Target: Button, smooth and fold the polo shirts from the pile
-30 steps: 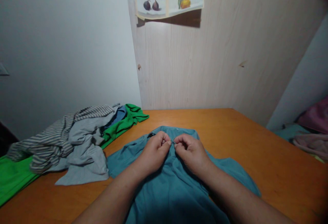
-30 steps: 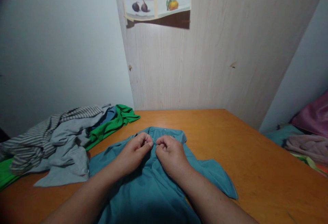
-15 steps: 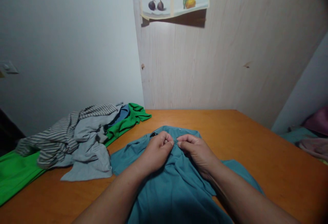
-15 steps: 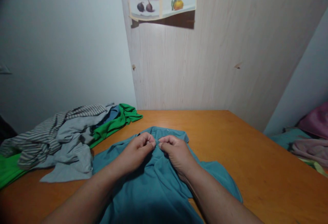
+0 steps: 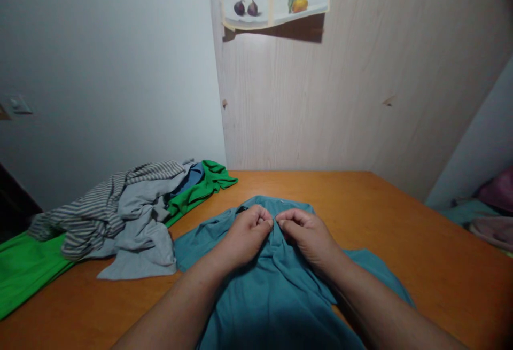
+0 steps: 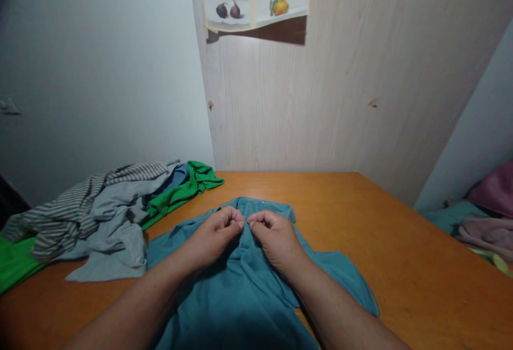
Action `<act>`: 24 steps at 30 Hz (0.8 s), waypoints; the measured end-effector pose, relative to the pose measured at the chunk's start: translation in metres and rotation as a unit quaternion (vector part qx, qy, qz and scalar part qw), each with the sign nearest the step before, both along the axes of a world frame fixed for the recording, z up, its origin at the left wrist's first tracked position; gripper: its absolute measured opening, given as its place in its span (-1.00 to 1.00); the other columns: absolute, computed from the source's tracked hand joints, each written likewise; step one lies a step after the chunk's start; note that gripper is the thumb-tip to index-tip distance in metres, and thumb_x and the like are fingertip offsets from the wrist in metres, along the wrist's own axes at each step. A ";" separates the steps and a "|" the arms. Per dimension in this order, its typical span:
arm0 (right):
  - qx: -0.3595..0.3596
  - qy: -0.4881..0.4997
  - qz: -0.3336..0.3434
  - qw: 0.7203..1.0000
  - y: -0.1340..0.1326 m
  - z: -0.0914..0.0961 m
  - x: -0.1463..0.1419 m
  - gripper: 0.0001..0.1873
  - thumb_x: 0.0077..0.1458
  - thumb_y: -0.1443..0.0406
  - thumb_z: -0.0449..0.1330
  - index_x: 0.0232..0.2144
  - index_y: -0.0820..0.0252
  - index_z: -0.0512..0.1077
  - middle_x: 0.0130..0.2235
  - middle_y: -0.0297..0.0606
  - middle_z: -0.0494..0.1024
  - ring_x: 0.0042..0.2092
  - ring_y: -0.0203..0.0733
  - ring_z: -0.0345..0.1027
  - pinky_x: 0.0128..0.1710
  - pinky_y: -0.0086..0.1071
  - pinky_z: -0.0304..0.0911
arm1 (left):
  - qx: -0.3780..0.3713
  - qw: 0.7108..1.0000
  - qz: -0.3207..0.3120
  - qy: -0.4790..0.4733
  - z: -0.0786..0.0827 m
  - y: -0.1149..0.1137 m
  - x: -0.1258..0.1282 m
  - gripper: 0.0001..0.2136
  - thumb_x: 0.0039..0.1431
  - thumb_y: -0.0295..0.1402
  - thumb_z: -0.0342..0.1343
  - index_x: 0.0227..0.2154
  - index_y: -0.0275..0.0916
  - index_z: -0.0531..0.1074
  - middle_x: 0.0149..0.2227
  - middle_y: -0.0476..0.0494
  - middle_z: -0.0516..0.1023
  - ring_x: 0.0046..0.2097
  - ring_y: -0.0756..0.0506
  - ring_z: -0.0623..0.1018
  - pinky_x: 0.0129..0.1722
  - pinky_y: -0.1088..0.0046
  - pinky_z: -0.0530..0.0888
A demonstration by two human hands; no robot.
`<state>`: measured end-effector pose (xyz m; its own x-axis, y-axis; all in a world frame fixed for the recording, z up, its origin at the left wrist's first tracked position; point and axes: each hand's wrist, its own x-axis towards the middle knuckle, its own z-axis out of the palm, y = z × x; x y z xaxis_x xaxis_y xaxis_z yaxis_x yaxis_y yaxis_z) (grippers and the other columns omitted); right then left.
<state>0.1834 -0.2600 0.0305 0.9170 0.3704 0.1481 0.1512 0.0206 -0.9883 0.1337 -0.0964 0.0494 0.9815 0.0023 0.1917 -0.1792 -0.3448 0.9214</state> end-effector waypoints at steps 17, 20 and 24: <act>-0.084 -0.210 -0.044 0.973 0.004 -0.010 -0.005 -0.90 0.09 0.27 0.20 -0.42 0.17 0.47 -0.47 -0.37 0.44 -0.42 -0.29 0.28 -0.42 -0.42 0.18 | -0.067 0.998 0.022 -0.005 -0.002 -0.005 0.000 -0.88 0.10 -0.34 0.16 -0.34 -0.23 0.35 -0.53 0.09 0.33 -0.48 0.04 0.28 -0.48 0.55 0.20; -0.082 -0.192 -0.033 0.977 0.004 -0.010 -0.005 -0.93 0.07 0.29 0.21 -0.41 0.17 0.47 -0.47 -0.38 0.44 -0.43 -0.29 0.28 -0.42 -0.42 0.19 | -0.075 0.997 0.021 -0.008 -0.005 -0.004 0.003 -0.89 0.11 -0.38 0.12 -0.31 -0.21 0.31 -0.54 0.13 0.31 -0.51 0.06 0.25 -0.50 0.56 0.17; -0.079 -0.181 -0.027 0.980 0.007 -0.010 -0.006 -0.95 0.05 0.30 0.21 -0.41 0.16 0.45 -0.48 -0.39 0.42 -0.43 -0.29 0.28 -0.43 -0.42 0.20 | -0.068 0.997 0.022 -0.020 -0.007 -0.003 0.005 -0.90 0.10 -0.41 0.09 -0.31 -0.19 0.29 -0.55 0.16 0.29 -0.53 0.07 0.24 -0.53 0.57 0.16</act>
